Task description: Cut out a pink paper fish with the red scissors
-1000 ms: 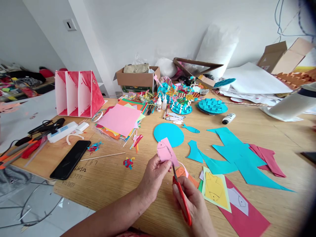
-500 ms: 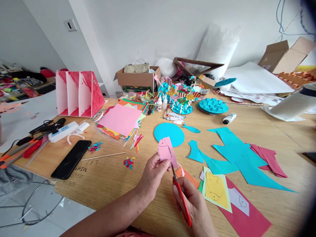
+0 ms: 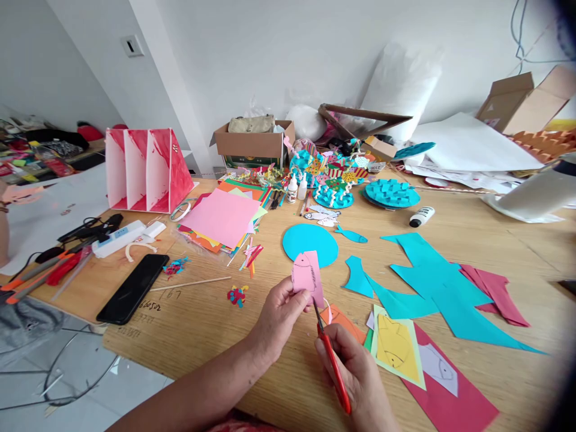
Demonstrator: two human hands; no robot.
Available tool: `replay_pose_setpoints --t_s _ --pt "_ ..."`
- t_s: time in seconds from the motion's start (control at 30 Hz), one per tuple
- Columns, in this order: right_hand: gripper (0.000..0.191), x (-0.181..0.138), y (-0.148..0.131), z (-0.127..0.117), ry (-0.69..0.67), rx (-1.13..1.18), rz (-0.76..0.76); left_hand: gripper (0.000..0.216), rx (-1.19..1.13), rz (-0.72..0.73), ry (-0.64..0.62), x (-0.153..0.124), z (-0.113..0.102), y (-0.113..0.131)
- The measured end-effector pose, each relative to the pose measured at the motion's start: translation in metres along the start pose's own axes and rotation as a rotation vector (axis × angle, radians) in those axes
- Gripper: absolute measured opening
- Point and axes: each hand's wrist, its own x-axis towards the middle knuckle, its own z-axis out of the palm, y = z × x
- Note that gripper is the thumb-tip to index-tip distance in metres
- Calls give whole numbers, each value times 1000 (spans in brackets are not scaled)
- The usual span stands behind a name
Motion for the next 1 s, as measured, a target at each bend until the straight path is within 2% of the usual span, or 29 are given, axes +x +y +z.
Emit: replay_pose_setpoints --t_s 0.2,0.43,1.0 --pt "29 -2 -4 -1 -19 22 -7 14 120 -18 -17 1 -3 5" --pt "31 -6 -3 -3 -68 91 31 14 76 -28 -18 -2 1 5" --pt "35 -7 -2 -4 -84 139 27 14 41 -36 -32 -2 2 8"
